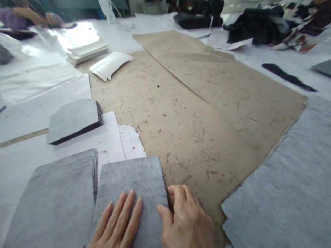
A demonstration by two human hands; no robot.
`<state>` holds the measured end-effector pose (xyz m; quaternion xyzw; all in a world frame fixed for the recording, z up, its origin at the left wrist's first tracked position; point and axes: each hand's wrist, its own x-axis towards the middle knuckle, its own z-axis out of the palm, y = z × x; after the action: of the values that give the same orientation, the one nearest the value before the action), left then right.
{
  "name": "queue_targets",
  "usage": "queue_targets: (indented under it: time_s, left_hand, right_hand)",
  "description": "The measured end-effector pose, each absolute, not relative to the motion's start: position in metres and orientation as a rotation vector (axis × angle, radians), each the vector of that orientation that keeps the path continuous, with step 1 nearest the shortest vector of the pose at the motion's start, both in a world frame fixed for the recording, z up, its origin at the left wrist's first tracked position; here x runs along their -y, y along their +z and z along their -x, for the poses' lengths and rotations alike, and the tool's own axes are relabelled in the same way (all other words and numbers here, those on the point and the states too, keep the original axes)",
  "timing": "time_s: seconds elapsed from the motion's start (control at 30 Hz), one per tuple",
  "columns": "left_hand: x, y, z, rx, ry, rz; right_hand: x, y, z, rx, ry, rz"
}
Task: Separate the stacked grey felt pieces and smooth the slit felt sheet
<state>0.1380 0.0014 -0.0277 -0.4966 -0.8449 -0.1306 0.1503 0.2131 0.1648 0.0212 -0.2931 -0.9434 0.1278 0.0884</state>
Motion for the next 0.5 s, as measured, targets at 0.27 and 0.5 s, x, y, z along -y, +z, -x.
queue_targets:
  time_s: [0.27,0.5]
  left_hand:
    - [0.001,-0.025,-0.131,2.331,-0.323,1.528]
    - [-0.004,-0.021,-0.130,2.339,-0.389,1.441]
  right_hand:
    - [-0.193,0.030,-0.163,2.719,0.458,0.419]
    - [-0.213,0.030,-0.132,2.976,0.732,0.535]
